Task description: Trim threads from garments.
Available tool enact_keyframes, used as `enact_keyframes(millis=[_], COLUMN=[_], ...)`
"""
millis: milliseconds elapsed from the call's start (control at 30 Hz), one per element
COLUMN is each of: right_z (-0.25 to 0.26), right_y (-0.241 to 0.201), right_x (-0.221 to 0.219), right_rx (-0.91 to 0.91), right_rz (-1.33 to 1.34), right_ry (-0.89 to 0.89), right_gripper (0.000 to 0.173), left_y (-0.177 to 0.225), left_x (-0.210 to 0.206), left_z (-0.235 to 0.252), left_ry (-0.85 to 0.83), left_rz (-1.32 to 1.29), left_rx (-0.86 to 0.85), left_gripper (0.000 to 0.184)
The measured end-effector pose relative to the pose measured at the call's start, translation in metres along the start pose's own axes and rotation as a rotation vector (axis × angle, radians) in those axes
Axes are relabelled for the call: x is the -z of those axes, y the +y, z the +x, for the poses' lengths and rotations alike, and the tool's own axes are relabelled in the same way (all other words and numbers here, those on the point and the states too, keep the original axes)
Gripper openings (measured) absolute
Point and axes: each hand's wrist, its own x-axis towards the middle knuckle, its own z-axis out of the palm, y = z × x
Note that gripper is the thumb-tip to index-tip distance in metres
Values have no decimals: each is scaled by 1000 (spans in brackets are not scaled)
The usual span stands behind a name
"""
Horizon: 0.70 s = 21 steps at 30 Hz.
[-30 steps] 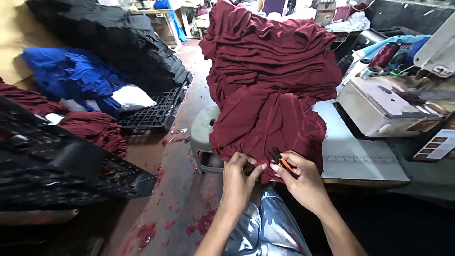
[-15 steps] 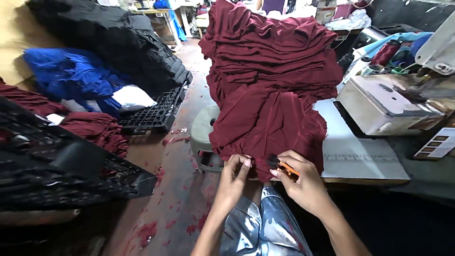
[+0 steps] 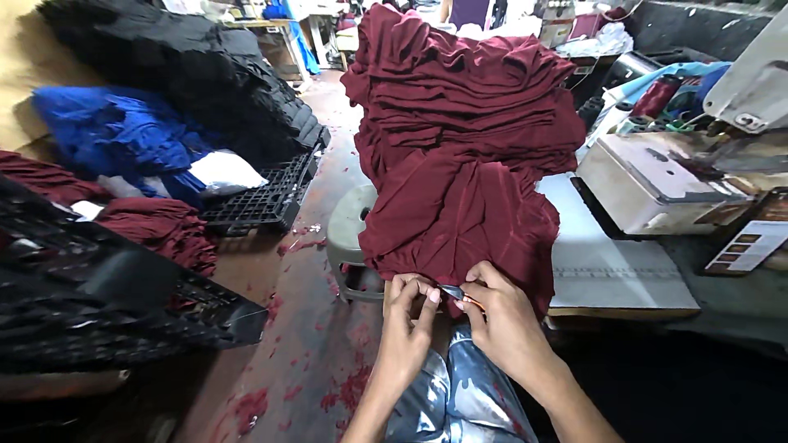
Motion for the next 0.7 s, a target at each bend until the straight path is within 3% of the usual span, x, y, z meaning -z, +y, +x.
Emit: enact_keyframes(millis=[67,167,200,367,467,567,700], right_z=[0,-1,-2,-8,-19,-23,-11], right_y=[3,12,14,15,13,26,40], right_x=[-2,7,9,0,-18,-17,14], right_rx=[5,-34,-49,-161,-98,-119,-170], right_rz=[0,70,76,195,189,100,354], right_ry=[24,66,107,290,248,189,183], right_gripper=[3,5,10,26,31,26,12], left_y=[4,25,30,3,-23,-33,-24], left_x=[11,44,48,20,-2,-6,16], left_z=[-2,3,5,15,20,23,31], left_ry=[-110,-543,-578,11,110,214,62], left_rz=[155,501,577,545,472,434,254], left_rx=[-61,1,17,-288,-387,-419,-361], left_gripper=[21,27,27,21,36,32,18])
